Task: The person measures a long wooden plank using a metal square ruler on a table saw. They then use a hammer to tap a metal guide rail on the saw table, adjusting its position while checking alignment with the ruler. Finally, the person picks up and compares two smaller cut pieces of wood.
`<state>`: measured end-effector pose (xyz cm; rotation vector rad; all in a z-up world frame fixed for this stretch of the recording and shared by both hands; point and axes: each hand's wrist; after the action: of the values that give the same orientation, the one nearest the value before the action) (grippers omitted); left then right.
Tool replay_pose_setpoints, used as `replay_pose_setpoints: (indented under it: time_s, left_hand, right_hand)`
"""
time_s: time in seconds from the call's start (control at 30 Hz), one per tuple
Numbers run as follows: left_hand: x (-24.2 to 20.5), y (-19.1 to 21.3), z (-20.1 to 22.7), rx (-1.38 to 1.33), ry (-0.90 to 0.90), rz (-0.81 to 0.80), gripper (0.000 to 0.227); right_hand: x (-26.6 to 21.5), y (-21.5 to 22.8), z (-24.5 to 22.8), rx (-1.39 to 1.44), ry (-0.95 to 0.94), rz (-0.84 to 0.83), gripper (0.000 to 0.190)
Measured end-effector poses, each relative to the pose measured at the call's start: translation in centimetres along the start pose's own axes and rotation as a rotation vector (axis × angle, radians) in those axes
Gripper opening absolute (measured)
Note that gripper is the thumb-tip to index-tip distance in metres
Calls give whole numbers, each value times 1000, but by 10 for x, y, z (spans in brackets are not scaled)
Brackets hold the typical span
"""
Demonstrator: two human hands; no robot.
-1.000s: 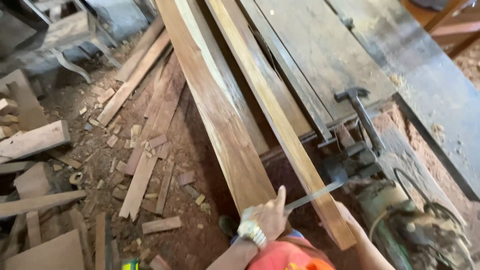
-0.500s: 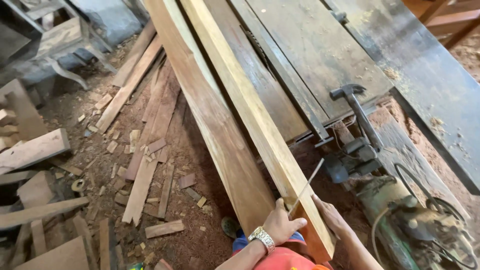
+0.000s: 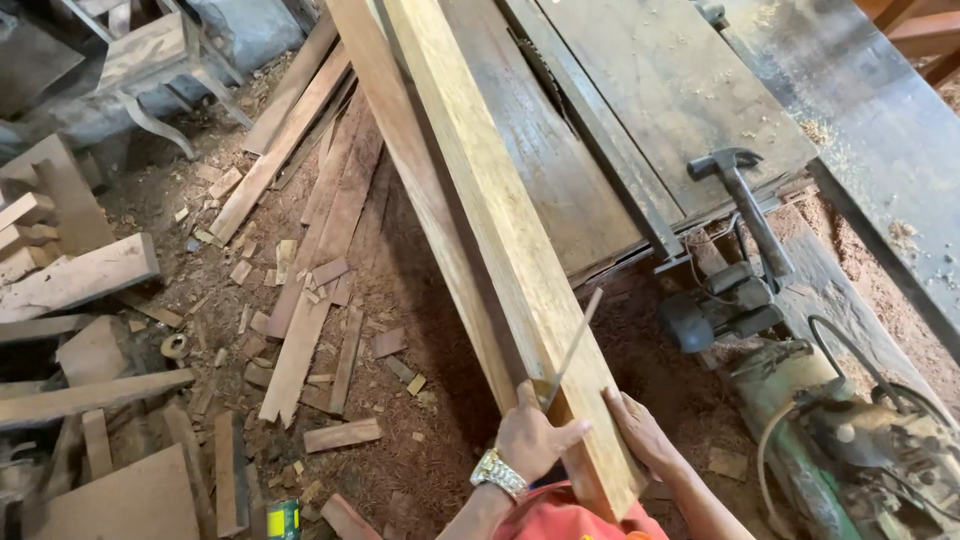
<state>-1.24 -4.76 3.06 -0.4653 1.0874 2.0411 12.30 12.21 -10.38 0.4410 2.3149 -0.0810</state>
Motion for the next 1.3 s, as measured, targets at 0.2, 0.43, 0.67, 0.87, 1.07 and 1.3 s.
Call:
replay_pose_setpoints:
  time_s: [0.2,0.43,0.67,0.87,1.07,1.3]
  left_hand:
    - [-30,44,-69,-64,-100,118,91]
    - [-31,55,-166,-124,-101,32,95]
    - [-34,67,-176,-513,-137,-52,87]
    - [4,35,-250,-469,-83,-129,82]
    - [7,31,-268,-381,-104,-75,72]
    - [-12,33,-323,294,-265,110,41]
  right_hand:
    - [9,-79,57,-125,118,69,77]
    - [-61,-132,-33,-357,44,167,70]
    - [-66,-155,-30,-578,213,392,66]
    - [-46,-169,18,-752,551,574,66]
    - [-42,-175,24,-787,717,627,58]
    - [-73,-164,27,-575,826,545,35]
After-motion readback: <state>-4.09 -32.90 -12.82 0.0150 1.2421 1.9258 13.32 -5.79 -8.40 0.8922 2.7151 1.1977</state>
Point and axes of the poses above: each hand's wrist, its own x-axis towards the middle knuckle, its own y-axis out of the back of the hand, z = x × y, and after that the axes turned 2 degrees about x, right-handed
